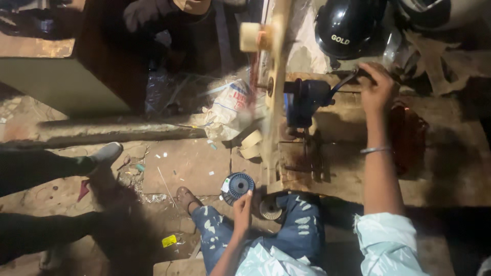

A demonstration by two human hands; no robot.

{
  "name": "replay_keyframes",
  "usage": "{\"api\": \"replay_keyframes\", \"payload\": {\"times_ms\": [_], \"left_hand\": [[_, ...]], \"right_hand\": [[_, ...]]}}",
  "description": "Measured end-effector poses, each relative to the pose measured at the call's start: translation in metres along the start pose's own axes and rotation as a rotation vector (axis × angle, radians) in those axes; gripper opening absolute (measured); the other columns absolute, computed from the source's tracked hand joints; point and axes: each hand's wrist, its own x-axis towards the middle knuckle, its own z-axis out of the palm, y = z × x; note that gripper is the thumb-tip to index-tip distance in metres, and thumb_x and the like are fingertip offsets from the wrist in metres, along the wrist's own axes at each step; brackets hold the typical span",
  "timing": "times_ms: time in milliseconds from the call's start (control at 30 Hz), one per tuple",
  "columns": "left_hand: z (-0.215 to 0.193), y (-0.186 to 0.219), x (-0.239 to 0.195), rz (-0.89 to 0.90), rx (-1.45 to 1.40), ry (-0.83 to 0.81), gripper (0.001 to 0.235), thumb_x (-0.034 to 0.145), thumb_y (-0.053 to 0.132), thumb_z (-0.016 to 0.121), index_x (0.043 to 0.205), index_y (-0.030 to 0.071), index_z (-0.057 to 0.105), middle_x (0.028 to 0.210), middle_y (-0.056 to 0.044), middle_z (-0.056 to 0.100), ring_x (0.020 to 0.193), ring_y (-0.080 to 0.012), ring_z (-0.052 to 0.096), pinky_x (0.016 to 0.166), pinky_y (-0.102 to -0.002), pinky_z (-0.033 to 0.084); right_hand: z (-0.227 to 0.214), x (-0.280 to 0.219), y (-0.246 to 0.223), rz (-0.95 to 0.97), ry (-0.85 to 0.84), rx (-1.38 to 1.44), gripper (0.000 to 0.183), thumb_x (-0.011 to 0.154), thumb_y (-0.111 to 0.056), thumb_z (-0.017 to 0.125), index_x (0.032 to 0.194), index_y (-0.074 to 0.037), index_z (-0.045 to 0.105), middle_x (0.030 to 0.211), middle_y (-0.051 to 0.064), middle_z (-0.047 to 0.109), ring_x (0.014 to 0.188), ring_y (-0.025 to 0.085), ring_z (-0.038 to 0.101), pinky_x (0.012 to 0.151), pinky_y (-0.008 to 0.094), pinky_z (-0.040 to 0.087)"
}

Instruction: The person winds copper wire onto a plastic spool using a hand-cranked winding machine, then removes the finished coil and twists the ends of the wire.

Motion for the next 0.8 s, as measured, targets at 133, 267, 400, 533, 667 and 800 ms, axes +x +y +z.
{"api": "replay_keyframes", "payload": {"times_ms": [133, 267, 400, 533, 667, 800], "left_hand": [[-0.001, -0.001, 0.002, -0.027, -0.007, 0.023, 0.047, 0.104, 0.038, 0.057, 0.071, 0.005, 0.062, 0.062, 0.004, 0.051, 0.058, -0.0065, 0.045, 0.053, -0.026, 0.035], [-0.002, 0.001, 0.003, -0.088, 0.056, 0.041, 0.050, 0.104, 0.040, 0.055, 0.068, 0.005, 0.061, 0.059, 0.002, 0.052, 0.056, -0.0081, 0.048, 0.053, -0.027, 0.037], [-0.004, 0.005, 0.003, -0.120, 0.090, 0.058, 0.050, 0.103, 0.040, 0.054, 0.068, 0.006, 0.062, 0.058, 0.002, 0.049, 0.055, -0.0088, 0.047, 0.052, -0.028, 0.037], [0.000, 0.008, 0.004, -0.032, 0.095, 0.029, 0.052, 0.105, 0.040, 0.053, 0.067, 0.005, 0.061, 0.058, 0.002, 0.053, 0.056, -0.0075, 0.047, 0.052, -0.027, 0.036], [0.000, 0.008, 0.002, 0.020, 0.106, 0.034, 0.051, 0.105, 0.040, 0.052, 0.068, 0.006, 0.061, 0.060, 0.004, 0.053, 0.059, -0.0059, 0.045, 0.054, -0.026, 0.034], [-0.002, 0.000, 0.004, -0.006, 0.106, 0.065, 0.050, 0.106, 0.039, 0.056, 0.068, 0.006, 0.053, 0.062, 0.005, 0.042, 0.059, -0.0065, 0.038, 0.052, -0.028, 0.028]], "right_hand": [[0.028, 0.014, 0.019, 0.090, -0.032, 0.043, 0.039, 0.086, 0.011, 0.066, 0.122, -0.001, 0.073, 0.121, 0.019, 0.074, 0.114, 0.031, 0.072, 0.099, 0.033, 0.053], [0.060, 0.004, 0.048, 0.207, -0.058, 0.002, 0.041, 0.086, 0.012, 0.068, 0.121, -0.008, 0.077, 0.118, 0.017, 0.075, 0.109, 0.027, 0.073, 0.097, 0.033, 0.054], [0.094, -0.023, 0.086, 0.261, -0.082, -0.008, 0.041, 0.083, 0.006, 0.070, 0.120, -0.011, 0.076, 0.119, 0.015, 0.075, 0.108, 0.027, 0.072, 0.091, 0.032, 0.054], [0.116, -0.059, 0.117, 0.144, -0.166, -0.182, 0.034, 0.085, 0.001, 0.066, 0.115, -0.008, 0.078, 0.111, 0.016, 0.078, 0.096, 0.032, 0.073, 0.103, 0.046, 0.046], [0.115, -0.105, 0.101, 0.198, -0.263, -0.262, 0.026, 0.087, -0.008, 0.066, 0.109, -0.009, 0.079, 0.107, 0.016, 0.077, 0.095, 0.034, 0.072, 0.097, 0.048, 0.049], [0.098, -0.134, 0.066, 0.225, -0.345, -0.305, 0.021, 0.089, -0.017, 0.066, 0.103, -0.011, 0.079, 0.103, 0.016, 0.076, 0.093, 0.035, 0.072, 0.091, 0.049, 0.051]]}}
